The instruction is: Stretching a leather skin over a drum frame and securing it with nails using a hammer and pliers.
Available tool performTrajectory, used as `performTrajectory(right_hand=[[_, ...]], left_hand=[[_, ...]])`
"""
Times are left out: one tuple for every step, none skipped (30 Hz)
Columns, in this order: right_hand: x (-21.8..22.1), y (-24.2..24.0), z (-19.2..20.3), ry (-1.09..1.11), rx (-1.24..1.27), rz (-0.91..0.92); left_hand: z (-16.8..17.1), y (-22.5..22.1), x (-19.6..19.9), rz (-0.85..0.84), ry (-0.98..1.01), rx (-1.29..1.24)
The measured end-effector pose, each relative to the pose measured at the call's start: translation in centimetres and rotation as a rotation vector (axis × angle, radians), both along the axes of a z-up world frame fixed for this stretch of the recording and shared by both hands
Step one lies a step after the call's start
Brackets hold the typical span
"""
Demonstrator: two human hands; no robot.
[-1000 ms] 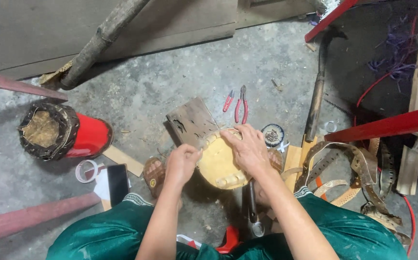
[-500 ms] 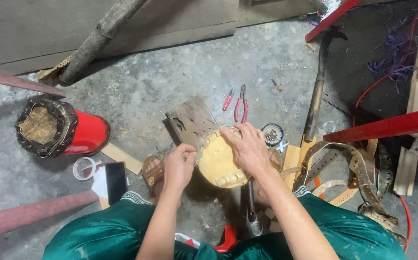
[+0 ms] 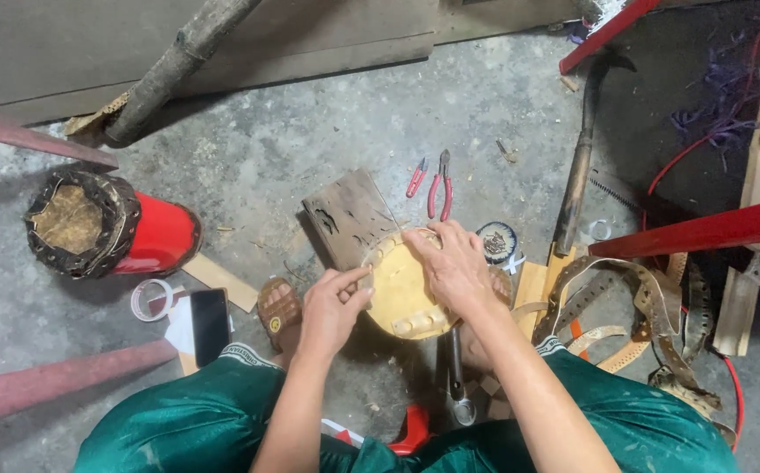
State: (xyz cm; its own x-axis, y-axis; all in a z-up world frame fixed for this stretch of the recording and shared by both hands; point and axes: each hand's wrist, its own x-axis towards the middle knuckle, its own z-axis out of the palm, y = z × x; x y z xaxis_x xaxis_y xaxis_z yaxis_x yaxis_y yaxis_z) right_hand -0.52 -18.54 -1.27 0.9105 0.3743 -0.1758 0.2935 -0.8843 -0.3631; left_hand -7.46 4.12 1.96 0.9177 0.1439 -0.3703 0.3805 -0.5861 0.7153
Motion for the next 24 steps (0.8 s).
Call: performTrajectory(right_hand=[[0.0,0.0,0.1,0.009,-0.002,0.005],[0.1,0.0,0.1,0.017,-0.003,0.012],[0.2,-0.1,0.1,0.017,-0.004,0.016],[0.2,-0.1,-0.1,0.016,0.005,0.016],[0.2,-0.2,-0.2,0.015,0.014,0.015],[0.2,-0.1,-0.1,0.016,0.013,0.018],[0.2,-0.1,0.0,0.02,0.013,0.017],[0.2,-0.1,0.2,0.023,0.015,0.015],[0.2,-0.1,0.2,0.022,0.014,0.017],[0.1,0.0,0.2,0.014,0.019,0.02],[0.1,0.1,0.2,0.006,0.023,0.023],[0.1,0.0,0.3,0.003,0.023,0.026],[0.1,-0.1,0.4,-0.01,0.047,0.018],[0.0,-0.2,0.5,-0.024,0.071,0.008],[-0.1,0.1,0.7,-0.027,0.07,0.009],[-0.2,0.3,0.9,-0.171,0.093,0.019],[-0.4,0.6,1.0,-0.316,0.115,0.028],[-1.4,1.1,0.7,-0.312,0.115,0.033],[-2.3,1.7,0.4,-0.165,0.1,-0.022],[-3.3,2.0,0.1,-0.021,0.084,-0.083],[-4.0,2.8,0.7,-0.018,0.081,-0.084],[-4.7,3.5,1.3,0.099,0.058,-0.048],[-5.4,4.3,1.9,0.217,0.034,-0.012],[-5.5,4.8,2.2,0.219,0.03,-0.009]], left_hand=[[-0.2,0.2,0.0,-0.008,0.024,-0.033],[-0.4,0.4,0.0,-0.014,0.045,-0.065],[0.5,0.4,0.1,-0.01,0.045,-0.066],[1.4,0.4,0.0,-0.028,0.072,-0.11],[2.3,0.3,0.0,-0.045,0.098,-0.155],[0.9,0.9,-0.2,-0.043,0.099,-0.156],[-0.5,1.4,-0.4,-0.087,0.128,-0.175],[-1.9,1.9,-0.6,-0.132,0.154,-0.193],[-1.7,1.9,-0.4,-0.13,0.153,-0.194],[-1.4,2.0,-0.4,-0.142,0.185,-0.167],[-1.2,2.1,-0.3,-0.154,0.217,-0.139],[-1.0,2.0,-0.3,-0.152,0.214,-0.14],[-0.9,1.9,-0.3,-0.146,0.23,-0.121],[-0.7,1.9,-0.3,-0.143,0.245,-0.102],[-0.3,1.9,-0.2,-0.143,0.243,-0.103],[0.0,1.8,-0.3,-0.143,0.255,-0.082],[0.3,1.8,-0.3,-0.144,0.266,-0.061],[0.4,1.8,-0.2,-0.139,0.27,-0.063],[0.5,1.9,-0.2,-0.148,0.29,-0.043],[0.7,1.8,0.1,-0.164,0.308,-0.023],[0.7,1.7,0.1,-0.164,0.31,-0.026],[0.7,1.7,0.1,-0.171,0.329,-0.011],[0.7,1.7,0.1,-0.178,0.347,0.004],[0.7,1.8,0.0,-0.176,0.349,-0.001]])
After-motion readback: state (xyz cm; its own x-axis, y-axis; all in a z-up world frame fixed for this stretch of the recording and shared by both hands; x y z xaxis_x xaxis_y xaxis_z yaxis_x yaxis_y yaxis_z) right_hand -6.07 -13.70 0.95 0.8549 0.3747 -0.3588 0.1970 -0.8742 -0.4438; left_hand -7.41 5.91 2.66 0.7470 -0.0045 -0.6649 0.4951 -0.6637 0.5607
